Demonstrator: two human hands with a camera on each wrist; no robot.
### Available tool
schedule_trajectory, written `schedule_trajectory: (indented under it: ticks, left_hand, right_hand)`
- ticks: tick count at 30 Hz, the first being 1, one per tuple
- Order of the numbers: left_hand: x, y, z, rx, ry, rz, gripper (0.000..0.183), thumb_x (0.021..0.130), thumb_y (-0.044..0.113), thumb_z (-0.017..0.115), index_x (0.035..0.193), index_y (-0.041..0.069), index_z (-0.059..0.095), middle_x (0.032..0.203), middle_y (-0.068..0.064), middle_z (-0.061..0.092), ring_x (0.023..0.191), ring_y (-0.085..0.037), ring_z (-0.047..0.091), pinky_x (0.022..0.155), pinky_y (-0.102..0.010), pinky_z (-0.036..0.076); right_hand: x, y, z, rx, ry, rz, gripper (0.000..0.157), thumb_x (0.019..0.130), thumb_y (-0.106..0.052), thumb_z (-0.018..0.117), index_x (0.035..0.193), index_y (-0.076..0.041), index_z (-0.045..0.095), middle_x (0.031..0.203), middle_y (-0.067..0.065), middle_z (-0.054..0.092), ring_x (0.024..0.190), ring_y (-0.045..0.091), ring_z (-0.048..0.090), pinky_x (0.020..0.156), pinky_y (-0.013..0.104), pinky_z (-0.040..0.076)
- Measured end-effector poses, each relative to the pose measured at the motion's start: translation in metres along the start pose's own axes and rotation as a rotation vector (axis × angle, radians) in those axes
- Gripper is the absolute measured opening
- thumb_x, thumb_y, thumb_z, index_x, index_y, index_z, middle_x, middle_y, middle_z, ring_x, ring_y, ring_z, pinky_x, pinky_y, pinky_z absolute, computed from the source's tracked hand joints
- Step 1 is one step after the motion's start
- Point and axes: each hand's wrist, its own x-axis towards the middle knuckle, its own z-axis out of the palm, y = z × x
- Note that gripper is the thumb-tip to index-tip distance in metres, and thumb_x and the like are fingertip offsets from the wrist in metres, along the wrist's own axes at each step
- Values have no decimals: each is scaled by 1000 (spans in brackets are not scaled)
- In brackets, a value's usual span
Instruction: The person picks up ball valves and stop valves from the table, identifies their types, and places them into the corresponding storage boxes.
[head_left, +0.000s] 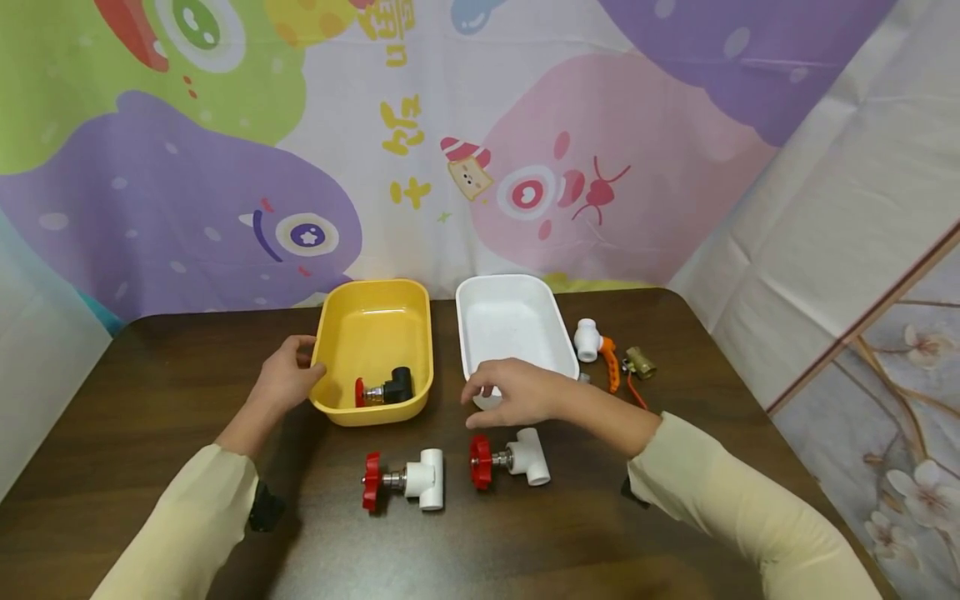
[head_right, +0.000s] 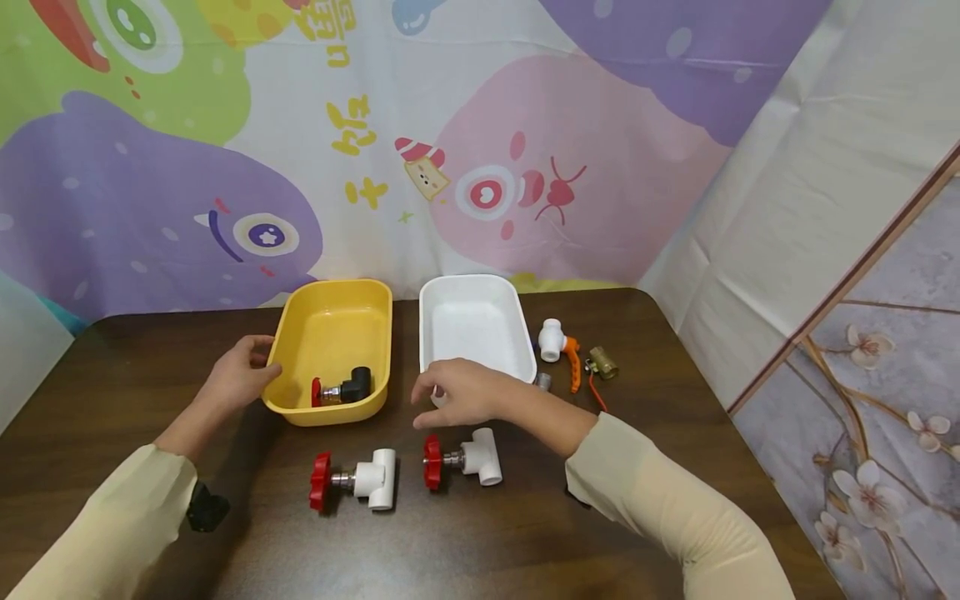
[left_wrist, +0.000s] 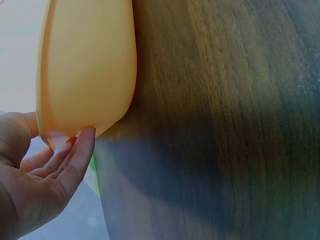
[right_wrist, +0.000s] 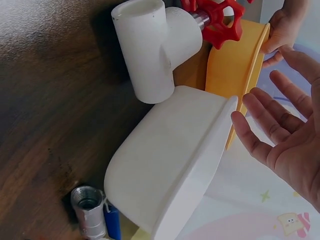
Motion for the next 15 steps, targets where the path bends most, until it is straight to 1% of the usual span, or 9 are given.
schedule_trajectory:
  ticks: [7,9,12,15]
  left_hand:
    - [1,0,0,11,9,-3,55,92,17,48,140,-4,28,125,-33,48,105,-41,56,88,-49,51]
    - [1,0,0,12,8,-6,56,92,18,48,140,-3,28,125,-33,48,105,-41,56,88,-49,51]
    - [2,-1,0,12,8,-7,56,92,18,48,140,-3,28,125,-33,48,105,-40,56,88,-49,51]
    - [2,-1,0,13,5,-11,56,93,18,48,140,-3,28,125,-33,48,104,-40,56,89,-49,50]
  right_hand:
    - [-8,3,0,0,20,5,25,82,-29,70,101,-12,68,100,3,66,93,24,63,82,27,49]
    - [-9,4,1,6,21,5,25,82,-29,70,101,-12,68,101,3,66,93,23,63,82,26,49]
    - [-11,6,1,22,15,13,26,83,-29,69,103,-12,68,103,5,66,94,23,62,81,27,49]
    - [-13,8,2,33,6,25,26,83,-31,68,103,-13,68,105,2,66,95,21,61,79,25,49]
